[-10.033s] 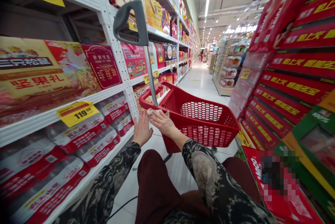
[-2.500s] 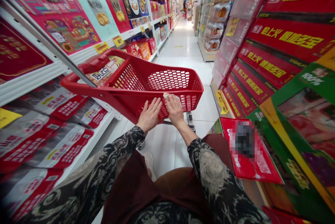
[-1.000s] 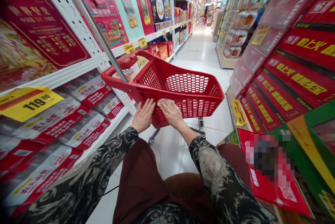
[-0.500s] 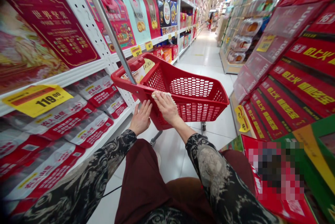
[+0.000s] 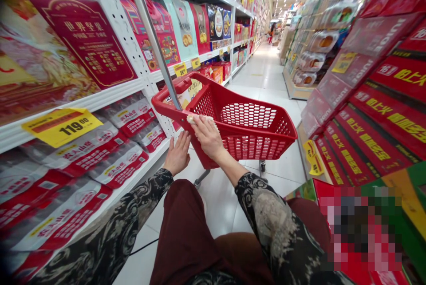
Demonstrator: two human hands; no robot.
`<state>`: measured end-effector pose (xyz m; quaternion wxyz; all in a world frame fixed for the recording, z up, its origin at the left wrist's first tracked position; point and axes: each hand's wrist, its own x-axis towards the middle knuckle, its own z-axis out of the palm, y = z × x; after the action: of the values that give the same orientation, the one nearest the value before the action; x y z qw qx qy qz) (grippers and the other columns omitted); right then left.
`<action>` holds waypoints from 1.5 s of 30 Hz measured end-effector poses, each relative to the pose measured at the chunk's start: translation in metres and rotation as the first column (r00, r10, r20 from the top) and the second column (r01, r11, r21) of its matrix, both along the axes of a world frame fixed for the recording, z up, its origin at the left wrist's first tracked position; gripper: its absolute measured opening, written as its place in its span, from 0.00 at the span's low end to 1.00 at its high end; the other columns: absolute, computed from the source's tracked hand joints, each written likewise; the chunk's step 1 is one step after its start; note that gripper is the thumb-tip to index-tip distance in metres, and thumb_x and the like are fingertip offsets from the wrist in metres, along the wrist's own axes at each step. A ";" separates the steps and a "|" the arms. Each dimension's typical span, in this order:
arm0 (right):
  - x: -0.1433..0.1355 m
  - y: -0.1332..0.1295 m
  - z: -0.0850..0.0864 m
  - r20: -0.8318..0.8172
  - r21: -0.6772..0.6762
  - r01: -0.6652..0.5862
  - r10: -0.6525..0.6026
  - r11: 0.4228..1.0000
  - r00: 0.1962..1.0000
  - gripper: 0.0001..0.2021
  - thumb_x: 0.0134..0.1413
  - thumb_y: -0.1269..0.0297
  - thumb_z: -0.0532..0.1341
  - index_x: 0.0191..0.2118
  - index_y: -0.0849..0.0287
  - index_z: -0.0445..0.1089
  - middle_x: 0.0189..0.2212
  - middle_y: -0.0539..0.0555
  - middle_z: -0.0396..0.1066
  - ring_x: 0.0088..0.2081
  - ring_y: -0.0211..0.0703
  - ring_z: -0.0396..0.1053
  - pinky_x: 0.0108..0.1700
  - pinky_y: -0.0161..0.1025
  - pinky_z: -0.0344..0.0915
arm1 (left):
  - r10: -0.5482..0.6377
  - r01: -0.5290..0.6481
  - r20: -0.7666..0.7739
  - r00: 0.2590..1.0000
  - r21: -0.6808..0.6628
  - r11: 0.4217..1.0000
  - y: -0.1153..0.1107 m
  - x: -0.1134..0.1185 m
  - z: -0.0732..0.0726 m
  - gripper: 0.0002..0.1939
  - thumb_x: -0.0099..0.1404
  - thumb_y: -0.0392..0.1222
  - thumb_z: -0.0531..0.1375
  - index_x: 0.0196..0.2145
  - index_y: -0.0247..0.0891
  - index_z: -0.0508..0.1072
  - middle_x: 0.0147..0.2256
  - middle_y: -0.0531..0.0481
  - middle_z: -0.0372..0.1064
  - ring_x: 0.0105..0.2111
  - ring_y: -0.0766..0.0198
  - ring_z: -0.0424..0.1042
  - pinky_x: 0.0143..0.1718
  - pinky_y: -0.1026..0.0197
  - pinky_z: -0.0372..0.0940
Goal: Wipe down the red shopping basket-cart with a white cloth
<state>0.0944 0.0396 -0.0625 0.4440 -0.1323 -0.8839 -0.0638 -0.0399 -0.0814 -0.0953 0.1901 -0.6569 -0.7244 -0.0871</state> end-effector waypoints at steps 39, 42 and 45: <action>0.095 0.031 -0.005 0.226 -0.415 0.372 -0.302 0.830 0.926 0.34 0.51 0.70 0.53 0.65 0.67 0.45 0.65 0.61 0.47 0.66 0.51 0.40 0.64 0.57 0.35 | -0.258 0.216 0.199 0.945 0.214 0.953 0.107 0.104 0.055 0.27 0.63 0.41 0.49 0.59 0.34 0.57 0.61 0.38 0.54 0.62 0.54 0.53 0.64 0.42 0.36; 0.099 0.034 -0.007 0.191 -0.480 0.341 -0.283 0.808 0.940 0.34 0.51 0.70 0.52 0.64 0.72 0.45 0.64 0.64 0.49 0.65 0.48 0.43 0.64 0.52 0.41 | -0.245 0.220 0.229 0.942 0.131 0.967 0.120 0.122 0.061 0.26 0.65 0.45 0.46 0.59 0.33 0.58 0.59 0.38 0.58 0.60 0.54 0.56 0.61 0.43 0.47; 0.119 0.042 -0.010 0.195 -0.485 0.349 -0.290 0.801 0.937 0.36 0.48 0.68 0.54 0.64 0.71 0.47 0.64 0.65 0.49 0.65 0.50 0.45 0.63 0.54 0.42 | -0.181 0.171 0.192 0.965 0.070 0.983 0.127 0.133 0.066 0.25 0.65 0.48 0.48 0.56 0.35 0.62 0.53 0.38 0.65 0.53 0.51 0.64 0.59 0.37 0.46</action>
<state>0.2131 0.0812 -0.0722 0.3257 -0.3891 -0.8567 0.0925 0.0928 0.0461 -0.0291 0.1263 -0.7015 -0.6759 -0.1876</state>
